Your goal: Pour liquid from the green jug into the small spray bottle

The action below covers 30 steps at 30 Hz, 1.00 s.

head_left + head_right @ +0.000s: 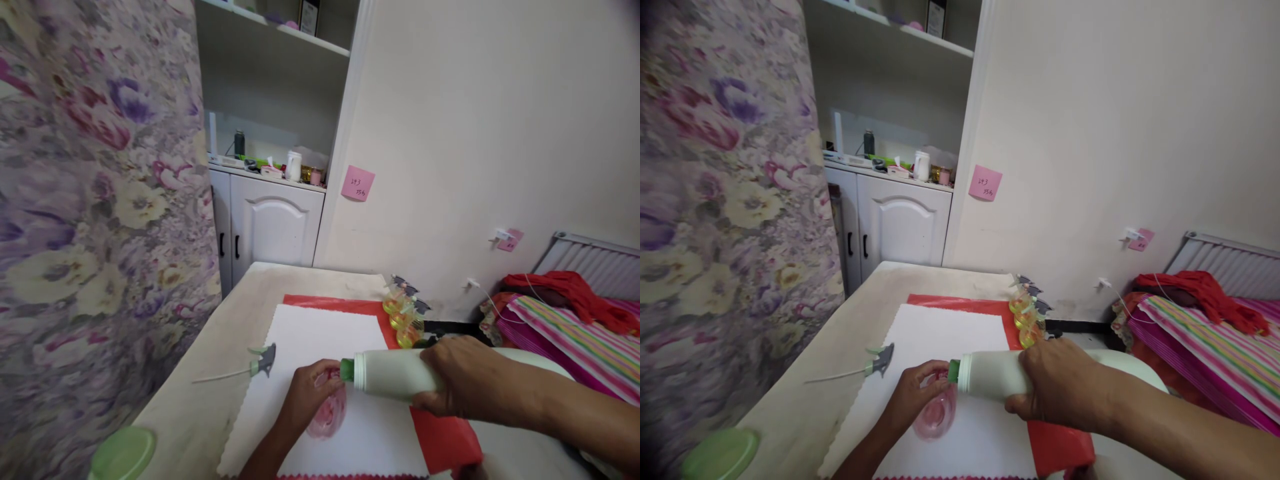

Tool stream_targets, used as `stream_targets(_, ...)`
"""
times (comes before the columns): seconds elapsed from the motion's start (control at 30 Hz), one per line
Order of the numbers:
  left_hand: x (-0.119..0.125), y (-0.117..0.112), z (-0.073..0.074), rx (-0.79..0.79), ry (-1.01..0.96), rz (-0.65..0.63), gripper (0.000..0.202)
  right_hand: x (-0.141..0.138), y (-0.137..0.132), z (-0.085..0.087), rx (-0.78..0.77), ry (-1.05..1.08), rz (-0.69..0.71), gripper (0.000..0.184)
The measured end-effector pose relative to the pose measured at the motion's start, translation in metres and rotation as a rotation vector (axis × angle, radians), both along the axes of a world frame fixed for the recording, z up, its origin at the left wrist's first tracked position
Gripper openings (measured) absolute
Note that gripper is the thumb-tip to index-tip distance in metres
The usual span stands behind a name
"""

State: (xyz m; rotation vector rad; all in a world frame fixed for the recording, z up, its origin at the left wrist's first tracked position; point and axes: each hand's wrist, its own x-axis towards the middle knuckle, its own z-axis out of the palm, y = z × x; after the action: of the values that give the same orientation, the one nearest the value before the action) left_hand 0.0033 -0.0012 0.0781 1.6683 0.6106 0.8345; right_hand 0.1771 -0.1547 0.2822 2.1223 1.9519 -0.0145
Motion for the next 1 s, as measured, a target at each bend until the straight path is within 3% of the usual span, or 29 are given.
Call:
stream_targets(0.33, 0.002, 0.000, -0.002, 0.001, -0.008, -0.008, 0.022, 0.010, 0.001, -0.010, 0.035, -0.044, 0.025, 0.035)
stream_targets(0.63, 0.002, -0.001, 0.000, 0.004, -0.015, -0.005, 0.020, 0.012, -0.004, -0.014, 0.039, 0.020, -0.032, 0.035)
stream_targets(0.8, 0.003, -0.002, 0.000, -0.010, -0.025, 0.000, 0.019, 0.023, -0.011, -0.032, 0.053, 0.172, -0.129, 0.033)
stream_targets(1.0, 0.002, -0.002, 0.000, -0.009, -0.030, 0.001, 0.020, 0.044, -0.019, -0.070, 0.058, 0.434, -0.171, 0.026)
